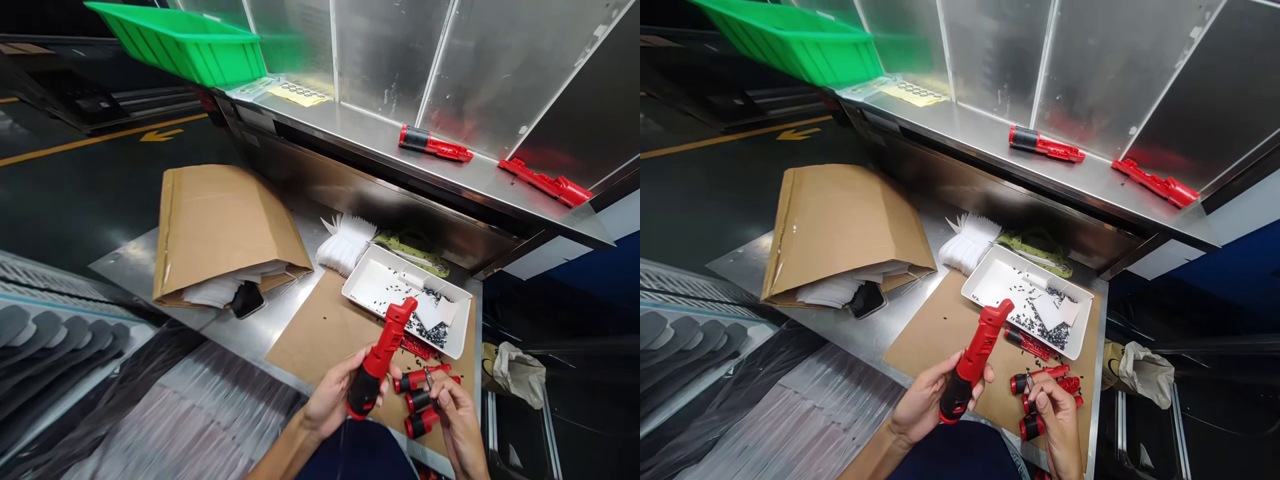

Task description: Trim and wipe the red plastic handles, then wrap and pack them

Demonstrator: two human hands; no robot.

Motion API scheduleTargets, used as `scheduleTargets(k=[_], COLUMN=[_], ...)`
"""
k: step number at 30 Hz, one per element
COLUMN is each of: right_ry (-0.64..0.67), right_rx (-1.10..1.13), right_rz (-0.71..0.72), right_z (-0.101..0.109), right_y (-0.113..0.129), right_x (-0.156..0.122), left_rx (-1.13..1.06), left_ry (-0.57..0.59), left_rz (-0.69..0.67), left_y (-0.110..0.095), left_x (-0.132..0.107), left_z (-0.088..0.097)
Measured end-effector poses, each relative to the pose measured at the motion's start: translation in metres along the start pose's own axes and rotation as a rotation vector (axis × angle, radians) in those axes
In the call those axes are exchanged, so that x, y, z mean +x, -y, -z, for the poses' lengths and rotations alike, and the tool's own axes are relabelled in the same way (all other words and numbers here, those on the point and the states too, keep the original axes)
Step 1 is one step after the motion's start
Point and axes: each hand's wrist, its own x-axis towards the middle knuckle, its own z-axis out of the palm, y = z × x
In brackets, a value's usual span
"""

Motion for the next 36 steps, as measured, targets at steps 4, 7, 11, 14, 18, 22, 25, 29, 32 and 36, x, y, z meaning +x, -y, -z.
scheduleTargets(k=[4, 7, 11, 14, 18, 22, 25, 29, 32, 36], right_ry=[-0.05, -0.114, -0.188, -0.329, -0.355, -0.296, -0.278, -0.209, -0.157, -0.093], right_rx=[-0.166, -0.244, -0.245, -0.106, -0.174, -0.257, -0.249, -0.31, -0.367, -0.377], right_rz=[0.307, 0.518, 0.641, 0.476, 0.507, 0.739, 0.764, 0.811, 0.768, 0.784], right_z=[0.013, 0.013, -0.009, -0.031, -0.048, -0.058, -0.064, -0.061, -0.052, -0.052], right_y=[0.017, 0.033, 0.054, 0.067, 0.074, 0.073, 0.074, 0.075, 0.076, 0.079], right_x=[-0.005, -0.012, -0.022, -0.029, -0.031, -0.029, -0.03, -0.032, -0.033, -0.036], left_rx=[0.016, -0.005, -0.048, -0.075, -0.117, -0.122, -0.13, -0.164, -0.191, -0.181], left_ry=[0.011, 0.01, 0.005, -0.028, -0.061, -0.025, -0.038, -0.048, -0.055, -0.03], left_rz=[-0.029, -0.014, 0.025, 0.033, -0.004, -0.006, 0.012, 0.05, 0.05, 0.068], left_y=[0.0, -0.001, -0.002, -0.002, -0.001, -0.002, -0.002, -0.002, -0.002, -0.003], left_x=[0.0, 0.004, 0.009, 0.014, 0.018, 0.017, 0.014, 0.01, 0.009, 0.007], left_z=[-0.008, -0.011, -0.016, -0.022, -0.034, -0.046, -0.051, -0.052, -0.053, -0.053])
